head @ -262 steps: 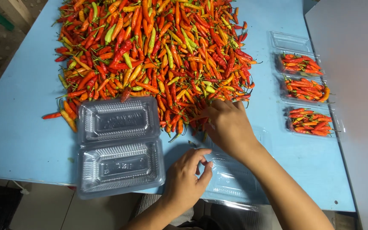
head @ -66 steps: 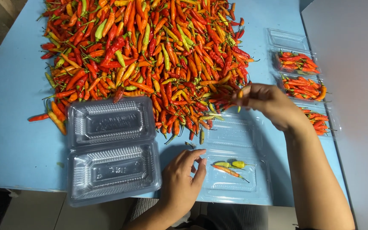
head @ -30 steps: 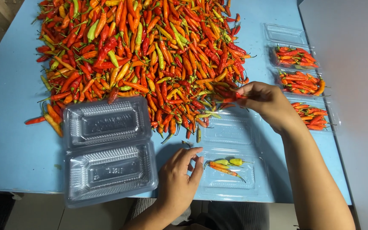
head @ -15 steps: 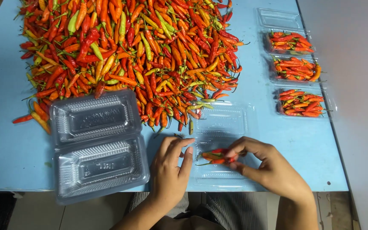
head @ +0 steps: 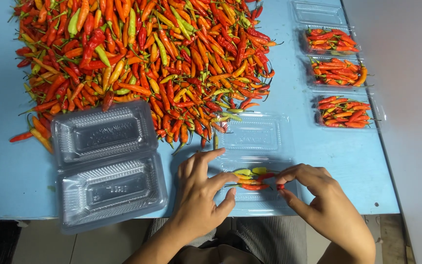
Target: The person picks up chili peppers from a large pile on a blue table by hand and places them into several plastic containers one by one.
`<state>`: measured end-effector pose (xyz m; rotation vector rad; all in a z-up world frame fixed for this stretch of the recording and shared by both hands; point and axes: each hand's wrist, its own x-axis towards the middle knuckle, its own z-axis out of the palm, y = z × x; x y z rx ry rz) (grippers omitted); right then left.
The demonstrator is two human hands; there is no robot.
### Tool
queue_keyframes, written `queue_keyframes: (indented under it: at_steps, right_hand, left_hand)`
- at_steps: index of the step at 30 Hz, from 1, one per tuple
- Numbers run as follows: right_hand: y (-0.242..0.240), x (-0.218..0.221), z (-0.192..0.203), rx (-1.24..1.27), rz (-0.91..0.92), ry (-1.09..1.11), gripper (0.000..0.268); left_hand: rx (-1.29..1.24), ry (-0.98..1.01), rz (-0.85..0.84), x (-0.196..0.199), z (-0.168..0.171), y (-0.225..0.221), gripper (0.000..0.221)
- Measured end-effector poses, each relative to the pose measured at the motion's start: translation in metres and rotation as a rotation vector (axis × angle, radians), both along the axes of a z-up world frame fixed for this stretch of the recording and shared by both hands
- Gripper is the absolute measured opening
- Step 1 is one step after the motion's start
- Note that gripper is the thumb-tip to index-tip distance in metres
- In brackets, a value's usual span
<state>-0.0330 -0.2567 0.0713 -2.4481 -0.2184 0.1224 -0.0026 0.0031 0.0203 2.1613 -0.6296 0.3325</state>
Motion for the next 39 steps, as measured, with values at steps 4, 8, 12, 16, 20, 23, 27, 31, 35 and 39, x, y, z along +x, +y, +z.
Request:
queue_keyframes:
  at_steps: [4,8,12,16,20,23,27,31,35,39]
  right_hand:
    - [0.004,-0.001,0.004,-0.083,-0.035,-0.095,0.014]
    - [0.014,0.001,0.003,-0.078,-0.019,-0.158,0.015]
    - [0.016,0.004,-0.007,-0.113,0.035,-0.166,0.022]
    - [0.009,0.001,-0.016,-0.252,-0.091,-0.145,0.022]
    - [0.001,-0.003,-0.030,-0.305,-0.067,-0.106,0.020]
    - [0.001,-0.006,-0.031,-0.297,-0.079,-0.102,0.017]
    - [-0.001,-0.002,-0.036,-0.354,-0.047,-0.162,0.029]
    - [0.004,0.003,-0.033,-0.340,-0.025,-0.101,0.014]
    - [0.004,0.014,-0.033,-0.221,-0.084,-0.026,0.024]
    - [0.011,0.027,-0.015,-0.298,-0.086,-0.006,0.017]
  left_hand:
    - [0.023,0.016,-0.014,0.000,0.003,0.000,0.015]
    - [0.049,0.018,-0.010,-0.001,0.003,-0.002,0.017]
    - [0.044,0.014,0.000,-0.002,0.001,-0.002,0.019]
    - [0.068,0.018,-0.005,-0.002,0.002,-0.001,0.020]
    - [0.067,0.015,-0.010,-0.001,0.001,-0.002,0.018]
    - [0.059,0.021,-0.015,-0.001,0.001,-0.002,0.016]
    - [0.037,0.019,0.025,-0.002,0.001,-0.002,0.012]
    - [-0.011,0.021,0.046,-0.002,-0.003,-0.002,0.016]
    - [-0.012,-0.008,0.095,-0.004,-0.003,-0.001,0.026]
    - [-0.013,-0.011,0.102,-0.003,-0.003,-0.001,0.033]
